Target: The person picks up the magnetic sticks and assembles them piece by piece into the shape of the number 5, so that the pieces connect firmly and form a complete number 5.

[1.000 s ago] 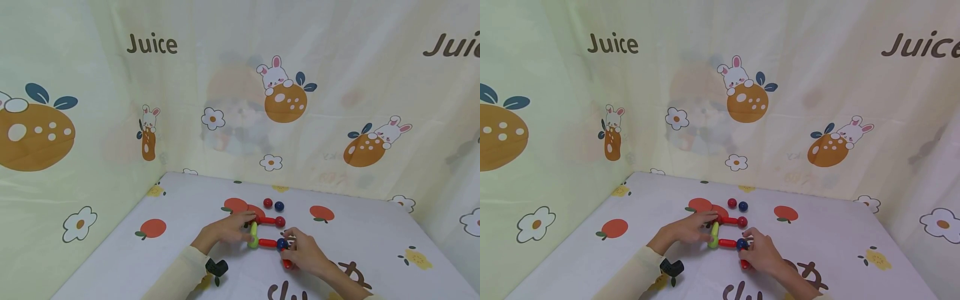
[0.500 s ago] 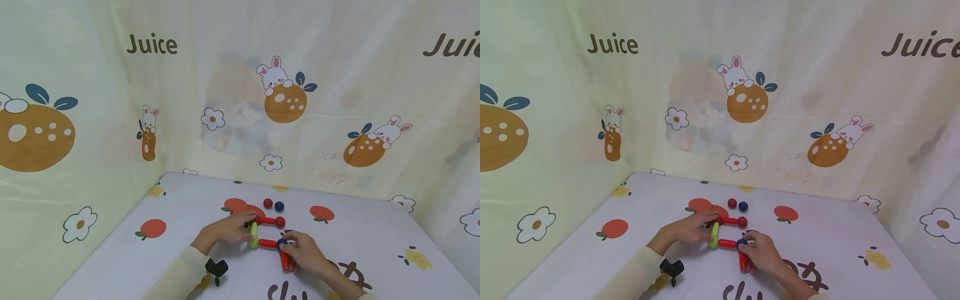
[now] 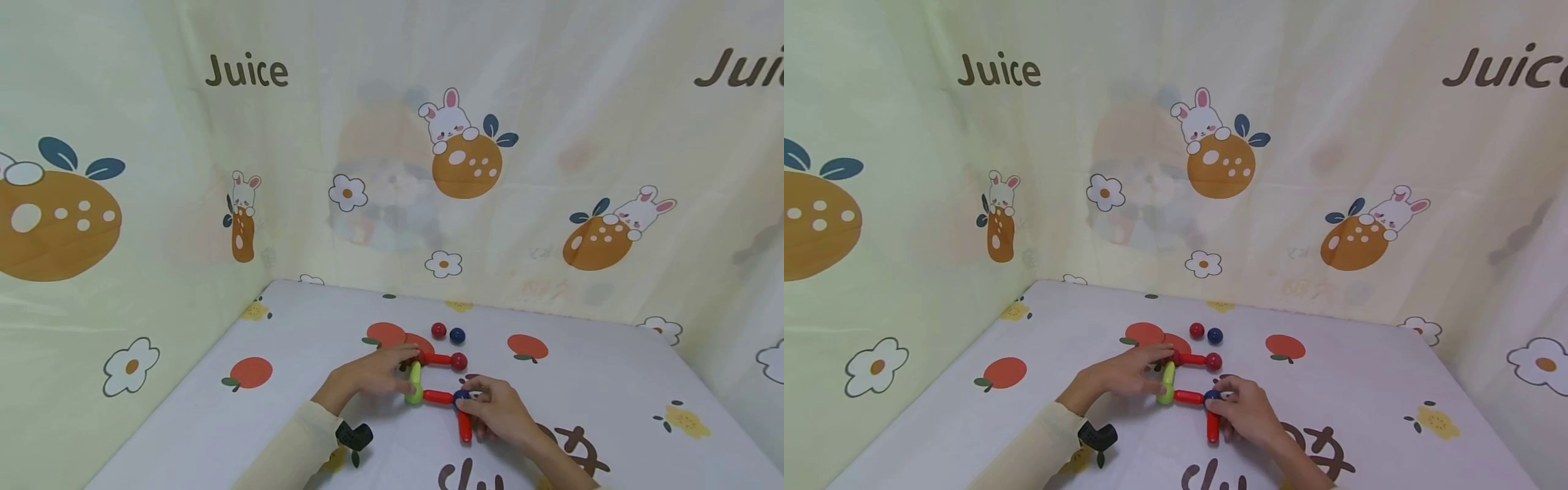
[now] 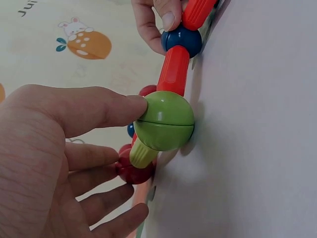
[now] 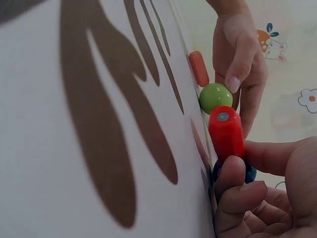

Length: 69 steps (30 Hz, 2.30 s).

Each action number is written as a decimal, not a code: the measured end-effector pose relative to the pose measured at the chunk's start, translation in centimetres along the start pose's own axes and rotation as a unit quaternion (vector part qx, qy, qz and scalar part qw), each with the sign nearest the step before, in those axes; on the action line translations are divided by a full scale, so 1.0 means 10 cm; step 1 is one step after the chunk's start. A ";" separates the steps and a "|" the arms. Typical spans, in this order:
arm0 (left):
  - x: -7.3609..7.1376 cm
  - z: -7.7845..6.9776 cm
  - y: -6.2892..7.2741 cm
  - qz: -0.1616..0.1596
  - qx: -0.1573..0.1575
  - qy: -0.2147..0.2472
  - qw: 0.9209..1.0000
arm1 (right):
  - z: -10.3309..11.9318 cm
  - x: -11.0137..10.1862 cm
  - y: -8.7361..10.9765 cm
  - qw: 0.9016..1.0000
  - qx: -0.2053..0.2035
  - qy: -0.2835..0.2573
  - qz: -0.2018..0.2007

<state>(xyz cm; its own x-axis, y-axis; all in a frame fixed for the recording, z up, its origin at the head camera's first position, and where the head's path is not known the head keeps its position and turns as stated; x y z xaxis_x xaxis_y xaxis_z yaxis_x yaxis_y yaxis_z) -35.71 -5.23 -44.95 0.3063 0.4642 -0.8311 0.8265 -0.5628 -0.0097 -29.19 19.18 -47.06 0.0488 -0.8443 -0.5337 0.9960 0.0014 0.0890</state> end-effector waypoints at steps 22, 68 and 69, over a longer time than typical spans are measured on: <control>0.02 0.01 0.02 0.000 -0.002 0.002 1.000 | 0.00 -0.03 0.02 1.000 -0.021 -0.005 -0.017; -0.16 -0.12 -0.60 -0.047 0.003 -0.016 0.999 | -0.09 -0.07 -0.07 0.998 -0.003 -0.056 0.008; -0.16 -0.12 -0.65 -0.044 -0.001 -0.018 0.999 | -0.09 -0.07 -0.07 0.998 -0.003 -0.059 0.009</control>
<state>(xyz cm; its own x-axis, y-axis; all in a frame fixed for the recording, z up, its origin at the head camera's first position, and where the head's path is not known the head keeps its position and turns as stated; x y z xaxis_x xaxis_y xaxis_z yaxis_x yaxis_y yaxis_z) -41.03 -1.52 -42.87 0.2142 0.4868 -0.8469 0.8502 -0.5198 -0.0837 -29.88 20.29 -47.54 0.0578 -0.9010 -0.4299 0.9955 0.0196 0.0927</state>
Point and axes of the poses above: each hand's wrist, its own y-axis away from the middle knuckle, its own x-axis out of the palm, z = x × y, the point moved 2 cm from there along -y, towards the middle knuckle, and after that the axes turned 4 degrees about -z, right-handed, at the moved point
